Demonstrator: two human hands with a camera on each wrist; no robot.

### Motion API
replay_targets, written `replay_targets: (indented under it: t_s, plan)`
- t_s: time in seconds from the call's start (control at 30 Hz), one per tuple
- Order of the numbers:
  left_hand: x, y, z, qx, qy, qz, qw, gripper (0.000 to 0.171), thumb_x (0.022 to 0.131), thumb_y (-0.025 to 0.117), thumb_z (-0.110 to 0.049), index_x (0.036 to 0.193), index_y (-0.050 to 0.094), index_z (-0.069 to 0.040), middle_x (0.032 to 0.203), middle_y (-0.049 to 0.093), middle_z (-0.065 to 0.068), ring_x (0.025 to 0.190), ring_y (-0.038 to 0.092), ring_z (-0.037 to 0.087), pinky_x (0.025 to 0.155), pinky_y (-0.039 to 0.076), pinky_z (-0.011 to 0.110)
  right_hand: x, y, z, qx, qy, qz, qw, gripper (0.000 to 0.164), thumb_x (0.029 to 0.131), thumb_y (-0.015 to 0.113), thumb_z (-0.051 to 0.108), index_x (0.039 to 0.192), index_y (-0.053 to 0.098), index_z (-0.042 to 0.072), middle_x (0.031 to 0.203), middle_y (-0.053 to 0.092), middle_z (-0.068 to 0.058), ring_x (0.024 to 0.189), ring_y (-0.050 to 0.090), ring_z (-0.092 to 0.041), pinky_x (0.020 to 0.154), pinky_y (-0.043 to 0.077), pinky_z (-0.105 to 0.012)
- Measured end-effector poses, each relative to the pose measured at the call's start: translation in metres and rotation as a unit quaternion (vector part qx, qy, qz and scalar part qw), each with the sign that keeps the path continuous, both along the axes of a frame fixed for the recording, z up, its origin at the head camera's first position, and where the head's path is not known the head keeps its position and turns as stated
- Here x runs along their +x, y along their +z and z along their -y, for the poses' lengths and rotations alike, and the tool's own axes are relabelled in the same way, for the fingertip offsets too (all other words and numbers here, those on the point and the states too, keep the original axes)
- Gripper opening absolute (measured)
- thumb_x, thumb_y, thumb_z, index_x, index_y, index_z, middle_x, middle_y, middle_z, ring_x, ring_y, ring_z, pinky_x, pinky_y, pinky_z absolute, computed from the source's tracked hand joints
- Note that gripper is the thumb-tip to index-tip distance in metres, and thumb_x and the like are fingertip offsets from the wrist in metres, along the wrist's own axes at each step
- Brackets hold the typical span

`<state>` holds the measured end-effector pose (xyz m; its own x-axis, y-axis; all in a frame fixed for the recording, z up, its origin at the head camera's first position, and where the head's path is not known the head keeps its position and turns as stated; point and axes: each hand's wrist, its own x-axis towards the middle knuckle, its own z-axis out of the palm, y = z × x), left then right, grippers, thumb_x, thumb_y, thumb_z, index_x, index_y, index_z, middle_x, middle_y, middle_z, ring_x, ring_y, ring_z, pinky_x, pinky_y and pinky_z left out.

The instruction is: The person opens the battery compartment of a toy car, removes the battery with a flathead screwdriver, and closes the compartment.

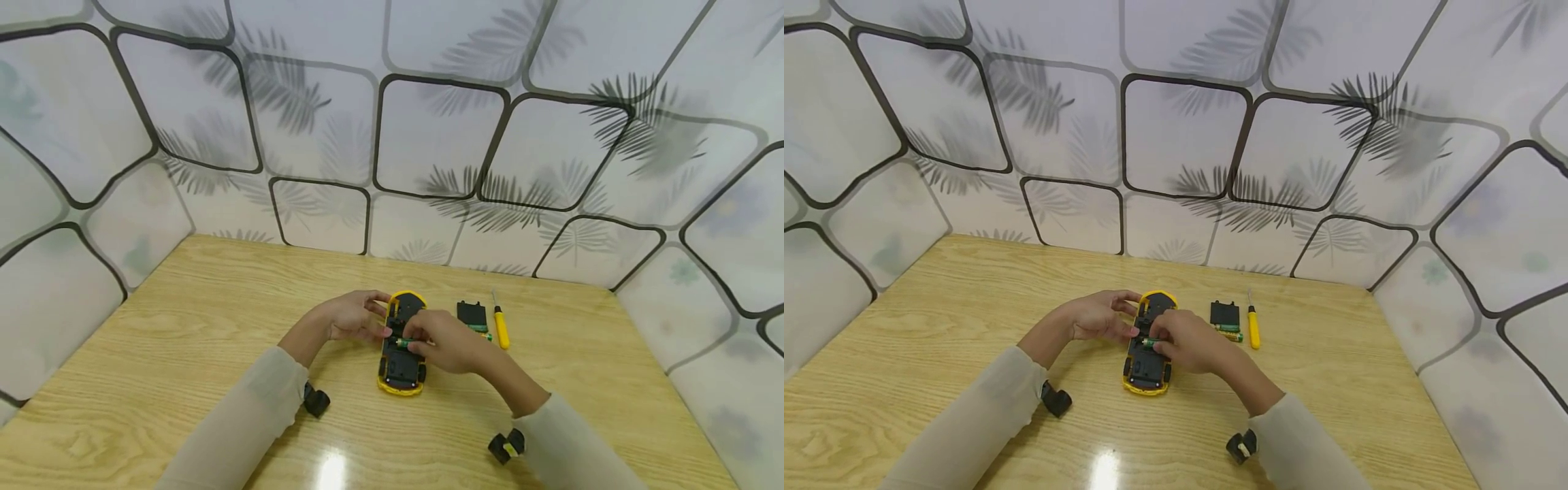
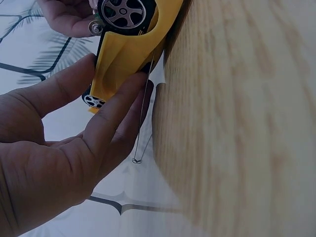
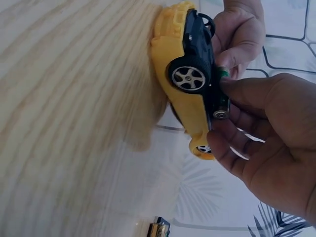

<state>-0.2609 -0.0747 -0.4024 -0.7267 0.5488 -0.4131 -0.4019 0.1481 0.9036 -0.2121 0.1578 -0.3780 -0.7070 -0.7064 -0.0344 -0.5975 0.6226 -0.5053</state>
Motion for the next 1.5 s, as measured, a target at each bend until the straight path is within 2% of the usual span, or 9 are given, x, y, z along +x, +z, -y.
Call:
replay_targets:
  t_s: [0.23,0.4,0.5,0.77,0.93,1.17,1.5]
  plan:
    - [0.000,0.001,-0.001,-0.003,0.004,-0.001,1.0000,0.075,0.090,0.069,0.013,0.154,0.037,-0.008,0.146,0.044,0.022,0.110,0.065,0.033,0.090,0.060,0.044,0.007,-0.005,-0.015,0.003,0.007,-0.060,0.998,0.012,0.102,0.065,0.014,0.113,0.069,0.009,0.102,0.064,0.002,0.087,0.057,-0.010,0.075,0.053,-0.031]
    - [0.000,0.001,-0.001,-0.006,0.003,-0.003,1.0000,0.078,0.090,0.069,0.013,0.156,0.034,-0.007,0.151,0.040,0.023,0.111,0.066,0.033,0.091,0.059,0.044,0.012,-0.006,-0.028,0.004,0.009,-0.105,0.994,0.010,0.100,0.068,0.011,0.110,0.069,0.009,0.100,0.063,0.002,0.086,0.056,-0.010,0.075,0.052,-0.031]
    - [0.001,0.000,0.000,-0.008,0.002,-0.005,1.0000,0.078,0.091,0.069,0.013,0.157,0.033,-0.007,0.154,0.036,0.024,0.112,0.066,0.033,0.091,0.059,0.044,0.014,-0.005,-0.038,0.009,0.008,-0.117,0.993,0.009,0.099,0.069,0.010,0.108,0.069,0.010,0.098,0.063,0.004,0.084,0.054,-0.010,0.074,0.051,-0.030]
    - [0.000,0.000,0.000,-0.007,-0.003,-0.008,0.9999,0.076,0.092,0.068,0.012,0.156,0.034,-0.007,0.153,0.038,0.023,0.111,0.066,0.032,0.090,0.059,0.043,0.019,-0.001,-0.065,0.027,-0.004,-0.118,0.993,0.007,0.098,0.069,0.007,0.103,0.069,0.012,0.091,0.058,0.008,0.080,0.051,-0.012,0.069,0.046,-0.029]
    - [0.000,0.001,0.000,-0.008,-0.002,-0.013,0.9999,0.074,0.092,0.068,0.012,0.156,0.035,-0.007,0.151,0.040,0.023,0.110,0.066,0.031,0.089,0.059,0.041,0.019,-0.002,-0.081,0.048,-0.015,-0.118,0.992,0.007,0.098,0.070,0.008,0.102,0.068,0.014,0.091,0.058,0.009,0.080,0.051,-0.007,0.068,0.049,-0.027]
    - [0.000,-0.001,0.000,-0.005,-0.004,-0.019,0.9998,0.073,0.090,0.070,0.013,0.153,0.038,-0.006,0.145,0.046,0.022,0.108,0.067,0.031,0.090,0.059,0.042,0.014,-0.008,-0.099,0.074,-0.025,-0.126,0.989,0.008,0.096,0.073,0.009,0.101,0.069,0.015,0.089,0.059,0.011,0.078,0.051,-0.004,0.066,0.049,-0.027]
    - [-0.002,-0.002,0.000,-0.007,-0.005,-0.014,0.9999,0.075,0.090,0.070,0.012,0.155,0.037,-0.007,0.147,0.045,0.022,0.111,0.066,0.031,0.091,0.059,0.040,0.005,-0.014,-0.112,0.090,-0.029,-0.097,0.991,0.007,0.096,0.073,0.008,0.101,0.070,0.012,0.091,0.063,0.008,0.079,0.055,-0.004,0.066,0.050,-0.029]
